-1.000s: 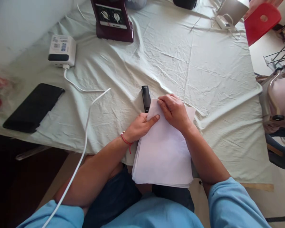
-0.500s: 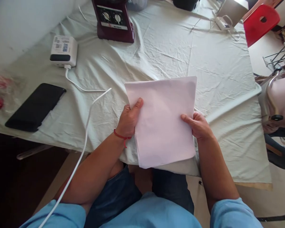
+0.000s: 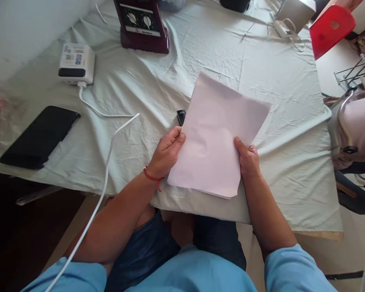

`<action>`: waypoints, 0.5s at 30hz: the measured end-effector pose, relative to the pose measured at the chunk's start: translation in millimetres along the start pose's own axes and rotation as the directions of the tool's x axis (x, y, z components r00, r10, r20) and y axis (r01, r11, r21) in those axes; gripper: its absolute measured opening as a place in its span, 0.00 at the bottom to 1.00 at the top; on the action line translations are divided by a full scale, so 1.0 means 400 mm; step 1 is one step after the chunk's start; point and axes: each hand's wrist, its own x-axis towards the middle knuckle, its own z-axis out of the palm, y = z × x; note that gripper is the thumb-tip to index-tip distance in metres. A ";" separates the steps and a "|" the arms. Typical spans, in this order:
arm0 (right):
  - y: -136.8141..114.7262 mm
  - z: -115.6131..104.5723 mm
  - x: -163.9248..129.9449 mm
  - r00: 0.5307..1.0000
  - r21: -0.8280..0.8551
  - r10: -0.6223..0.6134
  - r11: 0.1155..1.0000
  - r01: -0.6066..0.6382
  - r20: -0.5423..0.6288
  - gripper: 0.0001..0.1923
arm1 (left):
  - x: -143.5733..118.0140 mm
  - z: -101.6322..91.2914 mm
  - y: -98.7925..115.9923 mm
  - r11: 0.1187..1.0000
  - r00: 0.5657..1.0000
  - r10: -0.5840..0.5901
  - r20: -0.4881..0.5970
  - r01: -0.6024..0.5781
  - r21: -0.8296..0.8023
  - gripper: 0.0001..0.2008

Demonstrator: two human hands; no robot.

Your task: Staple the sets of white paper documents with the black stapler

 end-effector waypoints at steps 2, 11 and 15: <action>-0.005 0.002 0.000 0.999 0.021 -0.005 1.000 0.006 -0.034 0.29 | -0.001 -0.001 0.001 0.999 0.999 -0.015 0.045 0.016 -0.032 0.16; -0.011 -0.003 0.010 0.997 0.013 -0.056 0.998 0.057 -0.061 0.26 | -0.002 -0.008 -0.016 0.967 0.996 0.025 0.082 -0.045 0.252 0.14; -0.023 -0.018 0.004 0.993 -0.087 0.071 0.994 -0.062 0.094 0.27 | 0.002 -0.004 -0.014 0.997 0.998 0.064 -0.012 -0.064 -0.047 0.21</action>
